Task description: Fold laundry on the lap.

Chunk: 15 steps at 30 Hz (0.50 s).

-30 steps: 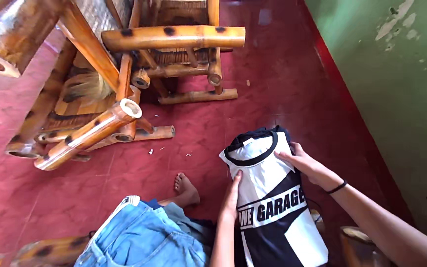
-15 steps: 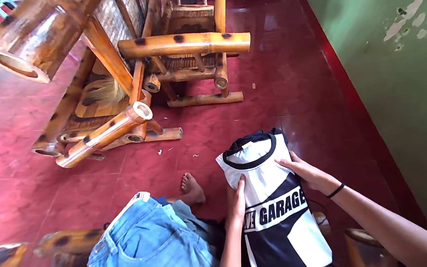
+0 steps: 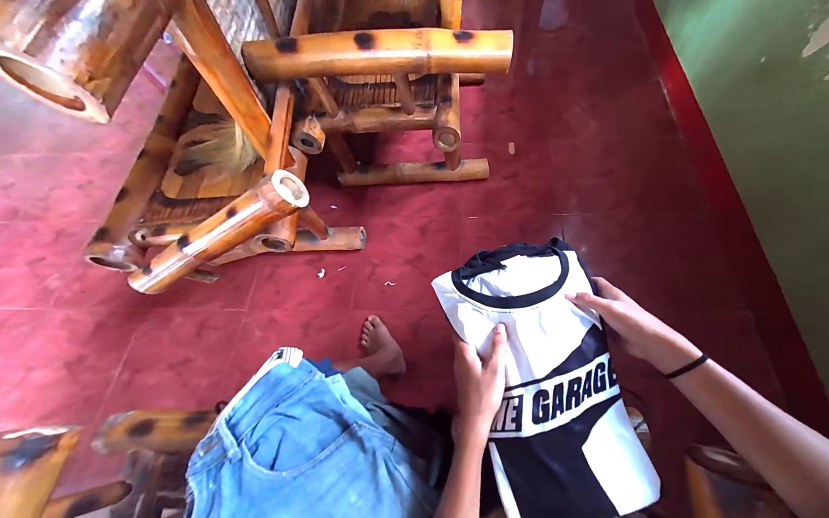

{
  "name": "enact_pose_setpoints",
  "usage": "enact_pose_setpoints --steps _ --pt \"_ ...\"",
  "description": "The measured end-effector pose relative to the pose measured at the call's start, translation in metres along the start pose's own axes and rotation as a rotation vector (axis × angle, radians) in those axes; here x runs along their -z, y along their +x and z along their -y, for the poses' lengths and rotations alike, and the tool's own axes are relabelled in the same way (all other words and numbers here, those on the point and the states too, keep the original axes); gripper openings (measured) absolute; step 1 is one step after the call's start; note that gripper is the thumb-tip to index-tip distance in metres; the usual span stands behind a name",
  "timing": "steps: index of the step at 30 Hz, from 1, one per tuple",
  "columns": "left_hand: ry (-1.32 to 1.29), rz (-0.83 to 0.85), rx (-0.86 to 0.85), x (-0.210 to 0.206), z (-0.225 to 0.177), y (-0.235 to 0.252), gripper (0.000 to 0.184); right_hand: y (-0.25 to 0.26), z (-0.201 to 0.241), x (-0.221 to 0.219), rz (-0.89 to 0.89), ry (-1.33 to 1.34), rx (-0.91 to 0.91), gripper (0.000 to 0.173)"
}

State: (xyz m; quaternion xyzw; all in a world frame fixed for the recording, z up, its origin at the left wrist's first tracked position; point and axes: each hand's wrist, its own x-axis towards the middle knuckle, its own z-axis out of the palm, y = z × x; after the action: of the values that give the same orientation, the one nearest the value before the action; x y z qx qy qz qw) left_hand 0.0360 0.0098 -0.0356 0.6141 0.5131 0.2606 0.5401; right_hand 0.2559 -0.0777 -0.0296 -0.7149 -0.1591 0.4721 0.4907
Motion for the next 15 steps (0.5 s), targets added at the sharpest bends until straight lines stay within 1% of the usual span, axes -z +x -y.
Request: enact_pose_setpoints --steps 2,4,5,7,8,10,11,12,13,14,15 --pt "-0.093 0.047 0.053 0.008 0.009 0.001 0.061 -0.002 0.003 -0.002 -0.024 -0.085 -0.004 0.067" --pt "-0.121 0.038 0.051 0.014 0.018 -0.001 0.061 -0.007 0.007 -0.002 -0.132 -0.27 0.047 0.075" --pt "-0.108 0.02 0.031 0.015 0.022 -0.004 0.064 -0.01 0.008 -0.001 -0.206 -0.396 0.123 0.08" --pt "-0.02 -0.033 -0.024 0.016 0.025 -0.013 0.072 -0.017 0.013 -0.003 -0.318 -0.606 0.345 0.084" --pt "0.056 -0.063 -0.075 0.015 0.024 -0.02 0.077 -0.021 0.016 -0.006 -0.338 -0.681 0.439 0.084" --pt "0.272 -0.164 -0.282 0.011 0.021 -0.033 0.079 -0.028 0.016 -0.017 -0.335 -0.811 0.592 0.083" --pt "0.391 -0.207 -0.412 0.009 0.018 -0.039 0.076 -0.031 0.011 -0.023 -0.342 -0.879 0.696 0.081" --pt "0.485 -0.212 -0.515 0.007 0.013 -0.044 0.072 -0.034 0.007 -0.03 -0.346 -0.943 0.799 0.077" --pt "0.568 -0.173 -0.577 0.004 0.009 -0.049 0.068 -0.038 0.005 -0.037 -0.339 -0.99 0.89 0.074" --pt "0.647 -0.106 -0.599 -0.001 0.005 -0.054 0.066 -0.04 0.004 -0.043 -0.308 -1.02 0.947 0.072" --pt "0.718 -0.037 -0.597 -0.007 0.004 -0.057 0.069 -0.04 0.002 -0.047 -0.253 -1.037 0.964 0.072"
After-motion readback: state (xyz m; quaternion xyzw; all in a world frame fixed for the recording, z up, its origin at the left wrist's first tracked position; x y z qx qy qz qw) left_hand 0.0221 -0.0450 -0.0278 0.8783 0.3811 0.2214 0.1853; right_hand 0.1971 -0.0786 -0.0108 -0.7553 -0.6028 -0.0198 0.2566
